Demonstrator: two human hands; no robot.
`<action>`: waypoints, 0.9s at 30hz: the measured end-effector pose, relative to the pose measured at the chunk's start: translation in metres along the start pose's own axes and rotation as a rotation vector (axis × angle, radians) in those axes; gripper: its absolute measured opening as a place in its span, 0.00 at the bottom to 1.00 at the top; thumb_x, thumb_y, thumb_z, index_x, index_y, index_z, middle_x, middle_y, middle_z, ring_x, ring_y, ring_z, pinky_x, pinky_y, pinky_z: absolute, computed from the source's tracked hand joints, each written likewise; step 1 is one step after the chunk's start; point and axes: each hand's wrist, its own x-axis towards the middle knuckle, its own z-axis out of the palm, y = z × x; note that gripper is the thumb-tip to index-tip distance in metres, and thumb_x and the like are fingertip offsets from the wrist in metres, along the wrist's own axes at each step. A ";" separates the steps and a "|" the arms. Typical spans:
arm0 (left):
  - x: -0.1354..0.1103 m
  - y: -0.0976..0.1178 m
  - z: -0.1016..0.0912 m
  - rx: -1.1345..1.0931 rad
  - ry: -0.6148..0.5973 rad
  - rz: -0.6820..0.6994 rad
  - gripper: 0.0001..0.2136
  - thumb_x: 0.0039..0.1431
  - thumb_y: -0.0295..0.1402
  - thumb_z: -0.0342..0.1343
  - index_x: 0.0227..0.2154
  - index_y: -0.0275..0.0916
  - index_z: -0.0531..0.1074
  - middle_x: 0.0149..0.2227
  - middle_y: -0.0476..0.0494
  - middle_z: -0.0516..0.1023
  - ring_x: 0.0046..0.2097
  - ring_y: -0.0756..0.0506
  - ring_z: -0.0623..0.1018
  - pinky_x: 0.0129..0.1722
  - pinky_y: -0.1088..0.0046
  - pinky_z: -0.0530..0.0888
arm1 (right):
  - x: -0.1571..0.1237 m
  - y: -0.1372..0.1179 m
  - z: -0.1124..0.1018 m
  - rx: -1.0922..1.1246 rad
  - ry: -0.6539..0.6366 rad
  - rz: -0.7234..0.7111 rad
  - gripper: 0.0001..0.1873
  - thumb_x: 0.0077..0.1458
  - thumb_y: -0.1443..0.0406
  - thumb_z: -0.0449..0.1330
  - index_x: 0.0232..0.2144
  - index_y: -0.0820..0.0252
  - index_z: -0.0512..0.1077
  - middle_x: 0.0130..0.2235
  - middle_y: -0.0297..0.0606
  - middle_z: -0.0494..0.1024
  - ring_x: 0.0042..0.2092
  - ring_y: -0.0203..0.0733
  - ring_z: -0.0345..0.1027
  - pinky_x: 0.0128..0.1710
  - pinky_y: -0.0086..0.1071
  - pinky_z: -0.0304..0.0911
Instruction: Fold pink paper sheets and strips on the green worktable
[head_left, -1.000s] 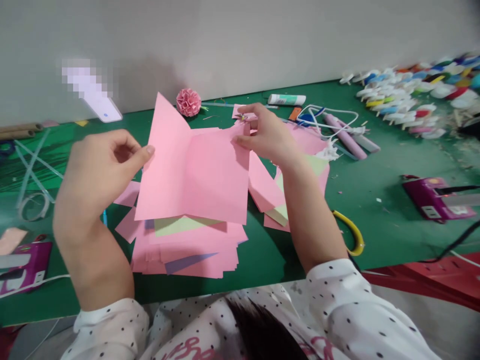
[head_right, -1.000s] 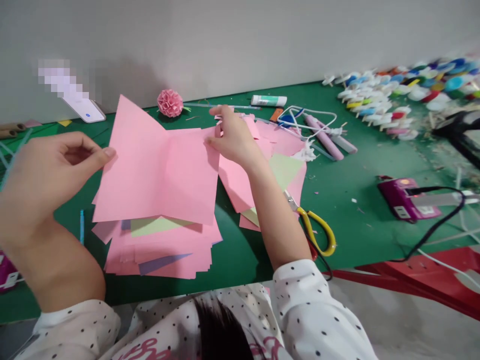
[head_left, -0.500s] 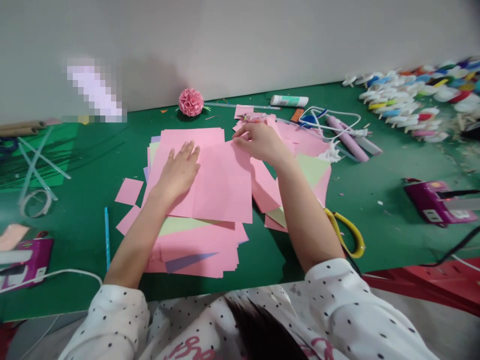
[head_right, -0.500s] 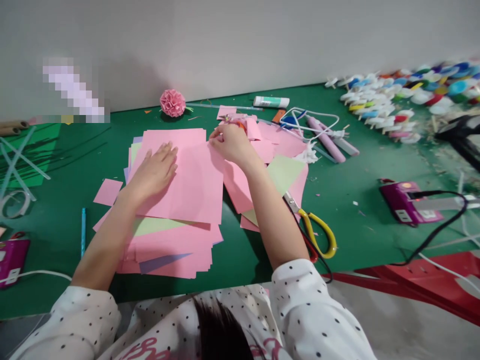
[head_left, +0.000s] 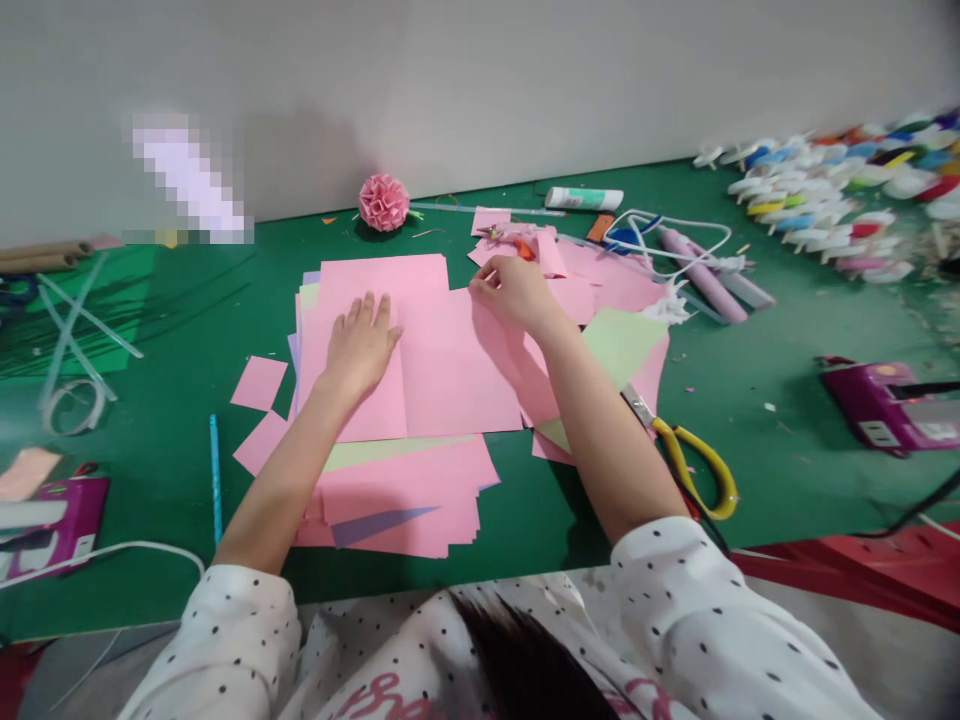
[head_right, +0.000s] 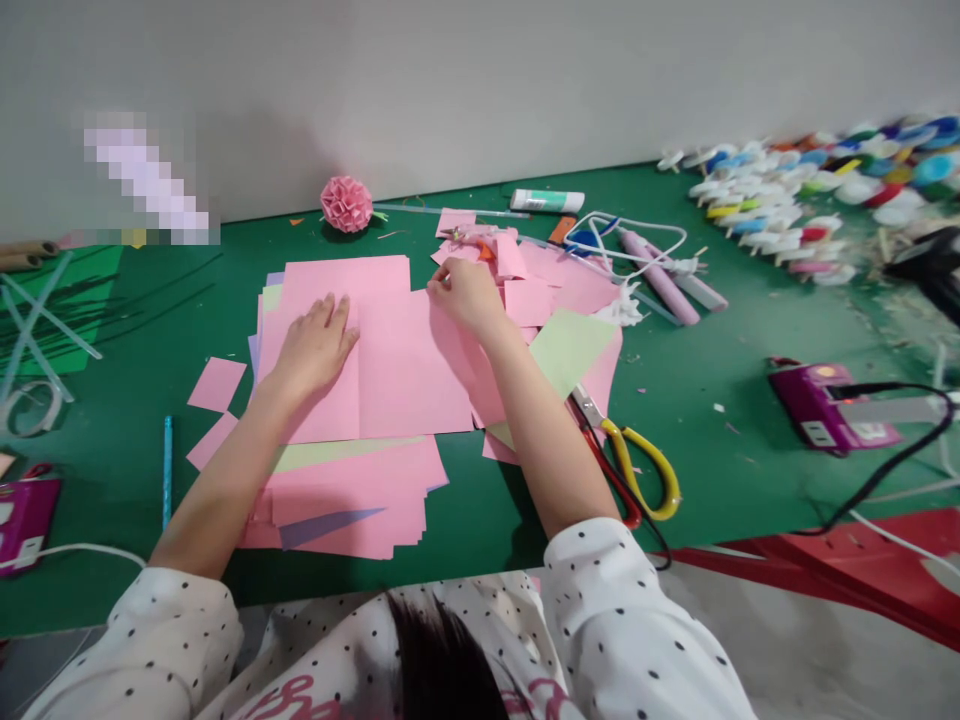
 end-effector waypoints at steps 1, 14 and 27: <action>0.004 -0.001 0.004 -0.008 0.028 0.001 0.29 0.75 0.38 0.36 0.72 0.29 0.53 0.75 0.28 0.50 0.76 0.31 0.52 0.73 0.44 0.52 | 0.001 0.002 0.001 -0.017 -0.002 0.003 0.07 0.56 0.71 0.59 0.34 0.62 0.79 0.35 0.47 0.83 0.39 0.50 0.76 0.41 0.39 0.66; 0.015 -0.006 0.026 -0.060 0.126 0.042 0.27 0.75 0.38 0.35 0.73 0.39 0.53 0.76 0.36 0.49 0.77 0.38 0.50 0.74 0.48 0.47 | -0.007 0.009 0.028 -0.207 0.096 -0.010 0.19 0.66 0.66 0.48 0.51 0.63 0.74 0.44 0.53 0.83 0.43 0.55 0.75 0.40 0.39 0.61; 0.014 -0.006 0.025 -0.080 0.132 0.035 0.27 0.75 0.39 0.33 0.73 0.42 0.55 0.77 0.40 0.49 0.77 0.40 0.51 0.74 0.49 0.48 | -0.007 0.028 0.028 0.010 0.147 -0.039 0.16 0.60 0.64 0.53 0.47 0.58 0.75 0.32 0.40 0.81 0.38 0.51 0.75 0.40 0.39 0.64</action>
